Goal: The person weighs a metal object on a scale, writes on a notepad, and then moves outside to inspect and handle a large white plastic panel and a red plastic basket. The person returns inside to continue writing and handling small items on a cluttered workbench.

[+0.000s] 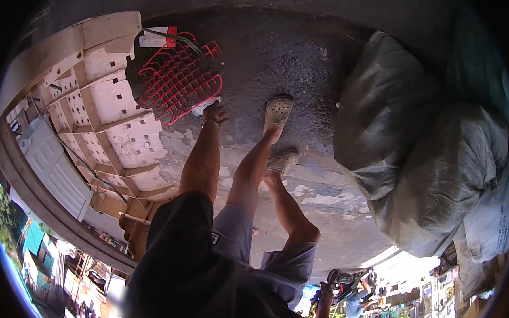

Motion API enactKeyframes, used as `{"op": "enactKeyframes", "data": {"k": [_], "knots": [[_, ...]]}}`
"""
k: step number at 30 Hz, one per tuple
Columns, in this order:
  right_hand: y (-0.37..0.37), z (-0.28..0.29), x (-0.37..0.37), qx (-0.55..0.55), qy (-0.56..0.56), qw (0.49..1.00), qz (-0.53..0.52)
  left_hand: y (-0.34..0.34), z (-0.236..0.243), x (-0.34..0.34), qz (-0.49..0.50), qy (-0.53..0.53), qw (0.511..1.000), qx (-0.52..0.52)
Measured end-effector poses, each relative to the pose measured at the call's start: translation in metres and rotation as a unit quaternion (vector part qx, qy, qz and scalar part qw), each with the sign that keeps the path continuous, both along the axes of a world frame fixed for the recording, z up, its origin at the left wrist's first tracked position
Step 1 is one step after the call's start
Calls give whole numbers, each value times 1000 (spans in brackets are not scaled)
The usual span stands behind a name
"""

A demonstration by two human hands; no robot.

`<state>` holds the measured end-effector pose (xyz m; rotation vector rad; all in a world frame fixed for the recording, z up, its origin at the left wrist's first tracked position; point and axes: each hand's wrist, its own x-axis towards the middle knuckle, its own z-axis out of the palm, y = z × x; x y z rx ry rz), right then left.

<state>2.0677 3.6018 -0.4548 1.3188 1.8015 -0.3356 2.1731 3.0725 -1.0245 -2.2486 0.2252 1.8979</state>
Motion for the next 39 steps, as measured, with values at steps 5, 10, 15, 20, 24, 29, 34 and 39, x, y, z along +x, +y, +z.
{"op": "enactKeyframes", "data": {"k": [5, 10, 15, 20, 24, 29, 34, 39], "knots": [[10, -31, -20, 78, -145, 986, 28, -13, -99, 16, 284, -10, 944, -167], [4, -42, -66, 53, -129, 987, 79, 63, -102, 28, 316, 36, 932, -174], [4, -22, -100, -8, -65, 990, 128, 105, 17, -31, 165, 1, 983, -80], [77, -27, -106, -12, -64, 983, 172, 72, -7, -13, -480, -262, 813, -202], [84, -67, -101, 27, -103, 981, 160, 14, -74, 14, -590, -326, 687, -270], [84, -82, -85, -3, -114, 980, 164, 25, -88, 16, -623, -245, 672, -316], [86, -53, -76, -118, -66, 966, 219, 77, 66, -64, -551, -118, 698, -442], [8, -15, -105, -154, 47, 933, 323, 72, 246, -94, -418, -43, 717, -557]]}}
